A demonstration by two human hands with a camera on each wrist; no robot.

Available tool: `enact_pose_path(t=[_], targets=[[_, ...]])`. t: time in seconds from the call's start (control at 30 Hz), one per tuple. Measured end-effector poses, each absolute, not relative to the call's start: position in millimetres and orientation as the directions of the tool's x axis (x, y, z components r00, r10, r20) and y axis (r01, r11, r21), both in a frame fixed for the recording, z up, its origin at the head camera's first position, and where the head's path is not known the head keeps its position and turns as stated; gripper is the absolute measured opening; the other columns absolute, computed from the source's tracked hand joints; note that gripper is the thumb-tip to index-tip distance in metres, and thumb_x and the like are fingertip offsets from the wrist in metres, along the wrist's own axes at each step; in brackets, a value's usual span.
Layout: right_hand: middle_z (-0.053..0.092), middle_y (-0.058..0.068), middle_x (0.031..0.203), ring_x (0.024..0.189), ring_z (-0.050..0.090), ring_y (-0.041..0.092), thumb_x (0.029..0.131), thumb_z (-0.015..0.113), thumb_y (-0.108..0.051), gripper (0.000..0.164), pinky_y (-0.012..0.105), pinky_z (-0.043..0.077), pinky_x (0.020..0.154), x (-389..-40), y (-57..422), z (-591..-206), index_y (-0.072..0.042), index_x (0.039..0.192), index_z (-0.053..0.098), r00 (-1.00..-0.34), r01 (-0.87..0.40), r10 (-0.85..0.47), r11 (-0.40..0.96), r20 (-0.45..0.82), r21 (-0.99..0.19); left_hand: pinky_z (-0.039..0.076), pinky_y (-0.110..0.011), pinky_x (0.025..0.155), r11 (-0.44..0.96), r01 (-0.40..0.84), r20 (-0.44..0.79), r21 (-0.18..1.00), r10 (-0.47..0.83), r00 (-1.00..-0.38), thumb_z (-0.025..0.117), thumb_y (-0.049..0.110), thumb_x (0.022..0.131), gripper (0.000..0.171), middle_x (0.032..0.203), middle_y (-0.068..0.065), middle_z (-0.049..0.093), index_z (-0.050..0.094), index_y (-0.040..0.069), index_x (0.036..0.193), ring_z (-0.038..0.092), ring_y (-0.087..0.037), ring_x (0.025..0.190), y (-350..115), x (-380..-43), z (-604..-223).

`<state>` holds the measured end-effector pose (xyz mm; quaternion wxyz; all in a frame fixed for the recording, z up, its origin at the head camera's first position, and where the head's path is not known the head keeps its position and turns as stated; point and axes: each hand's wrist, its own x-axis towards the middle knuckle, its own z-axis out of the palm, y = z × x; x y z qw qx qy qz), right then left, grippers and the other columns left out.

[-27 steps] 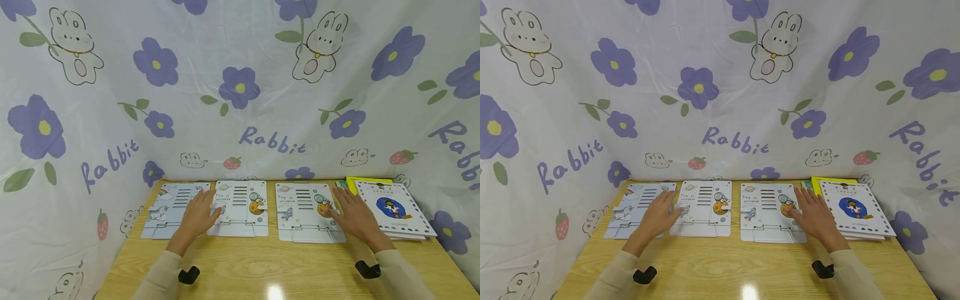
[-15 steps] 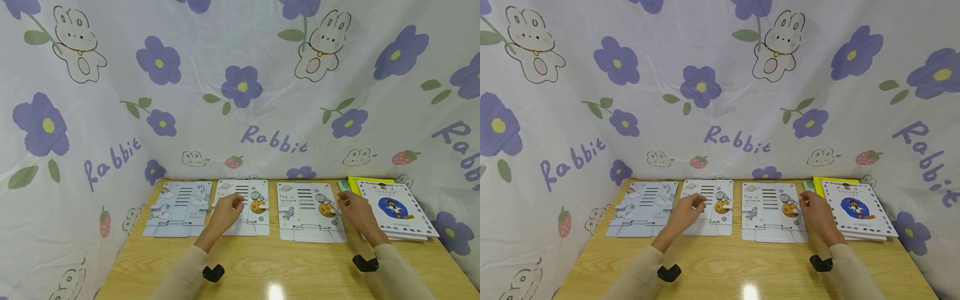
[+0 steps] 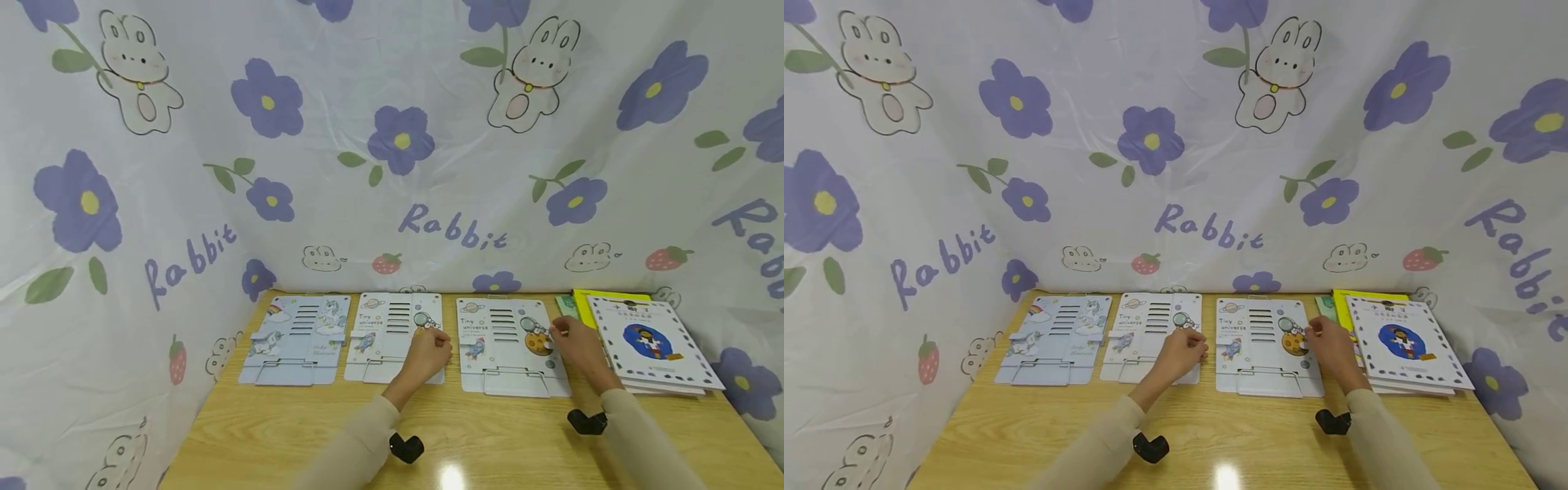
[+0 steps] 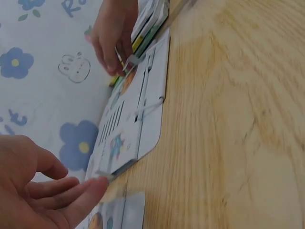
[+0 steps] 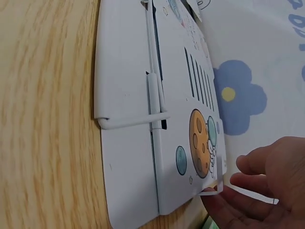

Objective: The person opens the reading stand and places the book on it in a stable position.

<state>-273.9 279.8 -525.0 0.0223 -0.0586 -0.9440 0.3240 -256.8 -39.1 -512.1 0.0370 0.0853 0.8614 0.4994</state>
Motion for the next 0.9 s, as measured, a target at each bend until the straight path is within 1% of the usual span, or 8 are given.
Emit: enact_pose_path(t=[0.17, 0.2, 0.27, 0.4, 0.47, 0.6, 0.73, 0.9], targets=[[0.059, 0.027, 0.122, 0.098, 0.060, 0.033, 0.101, 0.051, -0.026, 0.041, 0.041, 0.052, 0.077, -276.3, 277.1, -531.4, 0.005, 0.129, 0.053, -0.985, 0.150, 0.172, 0.767, -0.025, -0.623, 0.058, -0.032, 0.070, 0.563, 0.104, -0.005, 0.820, 0.188, -0.982, 0.055, 0.011, 0.093, 0.035, 0.102, -0.015, 0.072, 0.062, -0.008, 0.122, 0.070, -0.021, 0.081, -23.5, -249.3, -515.4], [0.059, 0.027, 0.121, 0.097, 0.060, 0.033, 0.101, 0.051, -0.025, 0.041, 0.040, 0.051, 0.076, -276.3, 276.4, -532.3, 0.005, 0.129, 0.053, -0.983, 0.162, 0.181, 0.763, -0.034, -0.625, 0.057, -0.034, 0.075, 0.576, 0.108, -0.002, 0.811, 0.187, -0.982, 0.056, 0.011, 0.093, 0.036, 0.098, -0.017, 0.073, 0.061, -0.009, 0.123, 0.068, -0.020, 0.078, -20.9, -248.1, -516.8], [0.060, 0.027, 0.120, 0.096, 0.060, 0.033, 0.101, 0.052, -0.025, 0.041, 0.040, 0.051, 0.075, -276.0, 275.8, -534.1, 0.006, 0.128, 0.054, -0.981, 0.174, 0.191, 0.758, -0.042, -0.629, 0.055, -0.031, 0.069, 0.584, 0.092, -0.013, 0.807, 0.174, -0.985, 0.057, 0.011, 0.093, 0.038, 0.095, -0.015, 0.073, 0.059, -0.008, 0.125, 0.065, -0.015, 0.071, -15.9, -245.6, -518.7], [0.062, 0.027, 0.116, 0.091, 0.061, 0.032, 0.099, 0.054, -0.023, 0.039, 0.037, 0.051, 0.069, -275.5, 278.0, -537.0, 0.007, 0.124, 0.057, -0.980, 0.176, 0.193, 0.760, -0.041, -0.626, 0.043, -0.022, 0.054, 0.587, 0.095, -0.003, 0.804, 0.164, -0.986, 0.061, 0.011, 0.093, 0.035, 0.082, -0.010, 0.068, 0.059, -0.008, 0.123, 0.047, -0.008, 0.055, -7.2, -244.9, -525.3], [0.063, 0.027, 0.114, 0.088, 0.062, 0.031, 0.098, 0.055, -0.022, 0.038, 0.035, 0.051, 0.065, -275.3, 279.0, -538.2, 0.007, 0.122, 0.058, -0.980, 0.179, 0.194, 0.760, -0.045, -0.624, 0.042, -0.021, 0.052, 0.599, 0.108, 0.008, 0.793, 0.167, -0.986, 0.063, 0.010, 0.092, 0.034, 0.086, -0.009, 0.066, 0.060, -0.007, 0.121, 0.051, -0.008, 0.059, -4.9, -244.2, -526.9], [0.064, 0.027, 0.111, 0.084, 0.061, 0.029, 0.096, 0.057, -0.020, 0.037, 0.032, 0.050, 0.062, -275.1, 279.0, -538.6, 0.008, 0.121, 0.059, -0.977, 0.199, 0.204, 0.756, -0.063, -0.624, 0.054, -0.031, 0.068, 0.640, 0.175, 0.069, 0.748, 0.187, -0.980, 0.064, 0.005, 0.087, 0.033, 0.102, -0.018, 0.068, 0.062, -0.009, 0.118, 0.062, -0.015, 0.080, -3.9, -242.6, -526.5], [0.063, 0.029, 0.112, 0.087, 0.060, 0.031, 0.096, 0.058, -0.019, 0.038, 0.034, 0.050, 0.065, -274.8, 279.4, -536.6, 0.010, 0.120, 0.058, -0.977, 0.200, 0.200, 0.760, -0.070, -0.619, 0.055, -0.034, 0.073, 0.668, 0.229, 0.126, 0.708, 0.199, -0.972, 0.065, -0.001, 0.080, 0.036, 0.100, -0.019, 0.070, 0.065, -0.009, 0.115, 0.064, -0.022, 0.087, -3.4, -241.5, -525.4], [0.063, 0.030, 0.109, 0.083, 0.058, 0.030, 0.094, 0.059, -0.018, 0.037, 0.033, 0.047, 0.061, -270.4, 279.2, -532.6, 0.011, 0.118, 0.058, -0.984, 0.175, 0.163, 0.780, -0.076, -0.601, 0.056, -0.035, 0.081, 0.675, 0.224, 0.099, 0.703, 0.219, -0.971, 0.065, -0.001, 0.079, 0.038, 0.111, -0.022, 0.069, 0.064, -0.009, 0.117, 0.066, -0.029, 0.101, -4.7, -238.1, -524.0]])
